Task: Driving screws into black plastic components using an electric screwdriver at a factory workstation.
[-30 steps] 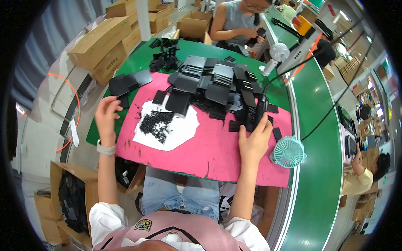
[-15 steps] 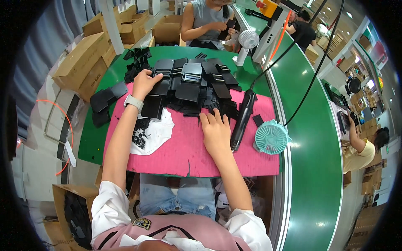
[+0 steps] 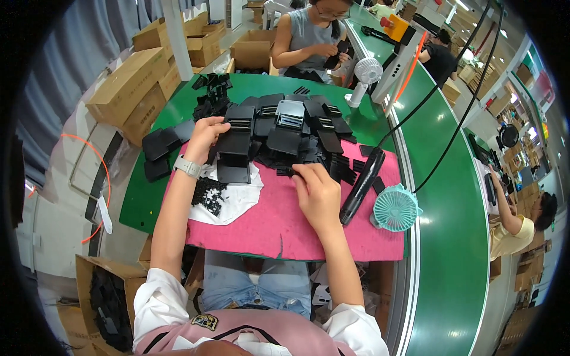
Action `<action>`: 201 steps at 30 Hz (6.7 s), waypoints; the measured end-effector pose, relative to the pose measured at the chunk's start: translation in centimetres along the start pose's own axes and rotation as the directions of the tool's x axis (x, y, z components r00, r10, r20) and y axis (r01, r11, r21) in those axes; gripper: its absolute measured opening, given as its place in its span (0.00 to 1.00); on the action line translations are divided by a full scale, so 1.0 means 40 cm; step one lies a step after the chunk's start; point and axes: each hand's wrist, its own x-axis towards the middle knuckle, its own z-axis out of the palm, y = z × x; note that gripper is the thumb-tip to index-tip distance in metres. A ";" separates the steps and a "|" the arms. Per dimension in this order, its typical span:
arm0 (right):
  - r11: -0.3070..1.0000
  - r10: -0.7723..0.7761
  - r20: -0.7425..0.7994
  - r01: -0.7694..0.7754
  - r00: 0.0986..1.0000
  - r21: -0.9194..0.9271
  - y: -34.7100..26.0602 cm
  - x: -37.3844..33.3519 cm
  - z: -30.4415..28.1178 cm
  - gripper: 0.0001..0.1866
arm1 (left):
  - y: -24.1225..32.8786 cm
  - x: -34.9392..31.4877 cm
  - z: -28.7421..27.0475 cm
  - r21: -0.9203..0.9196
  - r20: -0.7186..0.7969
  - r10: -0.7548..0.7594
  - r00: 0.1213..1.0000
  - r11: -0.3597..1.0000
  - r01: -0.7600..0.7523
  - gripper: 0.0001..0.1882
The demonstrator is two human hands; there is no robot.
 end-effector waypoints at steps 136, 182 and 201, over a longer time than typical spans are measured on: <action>-0.066 0.007 0.015 -0.014 1.000 0.998 -0.103 0.015 -0.130 0.21 | -0.041 -0.451 0.042 0.053 0.066 0.317 0.946 0.946 -0.321 0.12; 0.063 0.008 0.203 -0.204 0.979 0.977 -0.121 0.073 -0.029 0.18 | -0.118 -0.371 0.110 0.333 0.136 0.441 0.887 0.823 -0.461 0.14; -0.144 0.071 0.039 -0.029 0.997 0.989 -0.138 0.084 0.063 0.17 | -0.095 -0.356 0.031 -0.671 0.610 0.197 0.768 0.643 0.369 0.22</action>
